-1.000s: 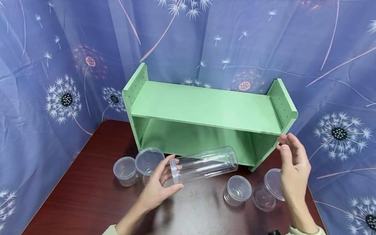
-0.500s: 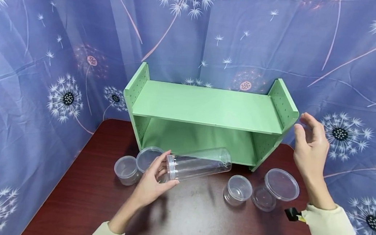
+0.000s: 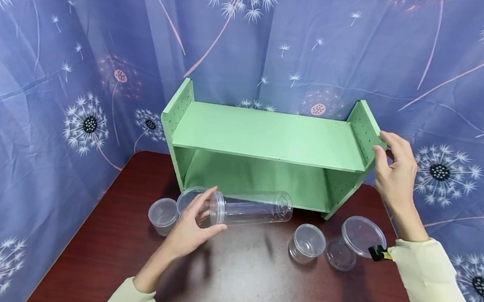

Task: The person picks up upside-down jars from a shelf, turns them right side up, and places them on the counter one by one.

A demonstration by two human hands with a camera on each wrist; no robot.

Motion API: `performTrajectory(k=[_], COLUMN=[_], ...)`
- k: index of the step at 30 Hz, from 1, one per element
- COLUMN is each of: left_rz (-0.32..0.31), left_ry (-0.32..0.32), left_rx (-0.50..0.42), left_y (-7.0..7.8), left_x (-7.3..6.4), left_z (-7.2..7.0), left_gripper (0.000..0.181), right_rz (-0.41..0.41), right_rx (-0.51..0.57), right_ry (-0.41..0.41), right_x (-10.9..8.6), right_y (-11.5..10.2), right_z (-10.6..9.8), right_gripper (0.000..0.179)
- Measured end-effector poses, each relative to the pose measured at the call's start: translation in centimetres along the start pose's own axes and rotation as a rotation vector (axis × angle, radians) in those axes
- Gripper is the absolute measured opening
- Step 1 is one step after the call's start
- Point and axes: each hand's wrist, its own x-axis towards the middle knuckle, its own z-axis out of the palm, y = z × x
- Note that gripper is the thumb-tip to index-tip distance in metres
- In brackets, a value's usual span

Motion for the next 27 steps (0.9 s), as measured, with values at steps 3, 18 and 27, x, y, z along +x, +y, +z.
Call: performTrajectory(k=[3, 18, 27], left_rz=[0.001, 0.2, 0.255], left_ry=[0.0, -0.067, -0.125], left_rx=[0.045, 0.225, 0.319], left_y=[0.7, 4.2, 5.6], left_x=[0.6, 4.3, 5.8], left_z=[-0.7, -4.0, -4.1], left_gripper=[0.091, 0.089, 0.089], right_rz=[-0.01, -0.025, -0.021], right_rx=[-0.037, -0.046, -0.046], right_ry=[0.007, 0.048, 0.059], right_x=[0.1, 0.0, -0.2], right_y=[0.1, 0.0, 0.2], right_z=[0.0, 0.6, 0.8], right_gripper=[0.032, 0.03, 0.03])
